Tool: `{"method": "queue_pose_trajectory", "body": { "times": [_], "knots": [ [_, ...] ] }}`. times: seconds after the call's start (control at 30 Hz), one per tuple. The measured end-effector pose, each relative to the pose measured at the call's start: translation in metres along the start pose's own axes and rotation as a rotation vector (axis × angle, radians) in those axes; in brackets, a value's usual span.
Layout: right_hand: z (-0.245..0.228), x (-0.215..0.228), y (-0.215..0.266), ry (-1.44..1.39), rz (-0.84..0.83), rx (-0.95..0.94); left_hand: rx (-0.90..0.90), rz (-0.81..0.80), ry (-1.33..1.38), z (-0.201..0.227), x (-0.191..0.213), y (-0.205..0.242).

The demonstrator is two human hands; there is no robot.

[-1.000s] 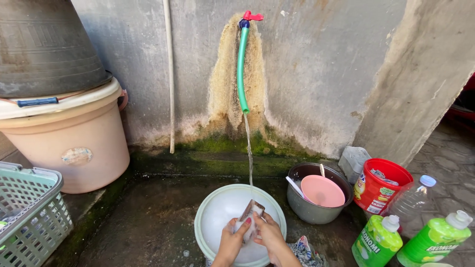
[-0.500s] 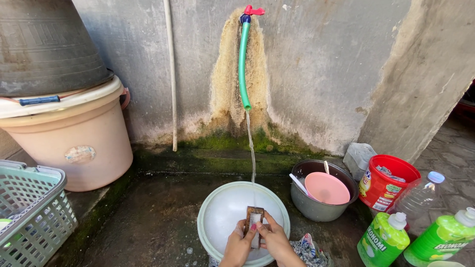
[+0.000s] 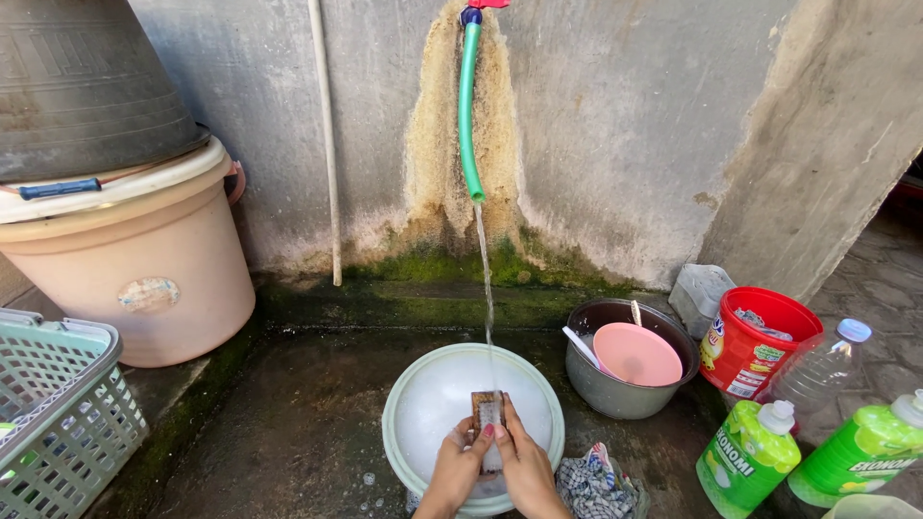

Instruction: Washing a cloth and a cleaning brush in a basin with soapy water.

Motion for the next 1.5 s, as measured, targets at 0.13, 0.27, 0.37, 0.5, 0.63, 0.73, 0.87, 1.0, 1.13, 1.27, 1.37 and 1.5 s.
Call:
{"method": "queue_pose_trajectory", "body": {
  "times": [0.13, 0.27, 0.37, 0.5, 0.63, 0.73, 0.87, 1.0, 1.13, 1.27, 1.37, 1.5],
  "knots": [
    [-0.024, 0.002, 0.010, 0.149, 0.071, 0.122, -0.019, 0.008, 0.048, 0.009, -0.001, 0.005],
    [-0.006, -0.004, 0.005, 0.237, 0.082, 0.016, 0.057, 0.048, -0.009, 0.011, 0.000, 0.009],
    [-0.002, -0.002, 0.003, 0.222, 0.154, 0.054, 0.046, 0.068, -0.039, 0.011, 0.001, 0.009],
    [-0.008, 0.004, 0.016, 0.204, 0.197, -0.023, 0.033, 0.077, -0.021, 0.022, -0.003, 0.017],
    [0.000, 0.004, 0.019, 0.190, 0.240, -0.076, -0.065, 0.139, -0.214, 0.002, 0.005, -0.008],
    [0.017, 0.006, 0.007, 0.076, 0.405, 0.056, -0.058, 0.215, -0.460, 0.029, -0.001, 0.004],
    [0.007, 0.035, 0.023, -0.104, 0.737, 0.336, -0.071, 0.184, -1.027, 0.051, -0.020, 0.006],
    [0.018, 0.039, 0.020, -0.344, 0.648, 0.174, 0.022, 0.021, -1.473, 0.062, -0.044, 0.006],
    [0.022, 0.036, 0.021, -0.329, 0.611, 0.050, -0.011, -0.029, -1.593, 0.052, -0.051, -0.030],
    [0.022, 0.039, 0.025, -0.348, 0.739, 0.171, -0.049, -0.083, -1.747, 0.059, -0.064, -0.043],
    [0.026, 0.040, 0.025, -0.281, 0.816, 0.203, -0.105, -0.093, -1.856, 0.062, -0.072, -0.052],
    [0.024, 0.040, 0.028, -0.264, 0.854, 0.202, -0.118, -0.136, -1.987, 0.060, -0.078, -0.064]
  ]
}}
Point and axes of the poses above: each hand's wrist, its own y-axis away from the middle knuckle, its own x-axis out of the back of the hand, z = x × y, the point moved 9 cm from there along -y, towards the middle knuckle, and after that the axes turned 3 degrees about x, right-handed, at the moved point
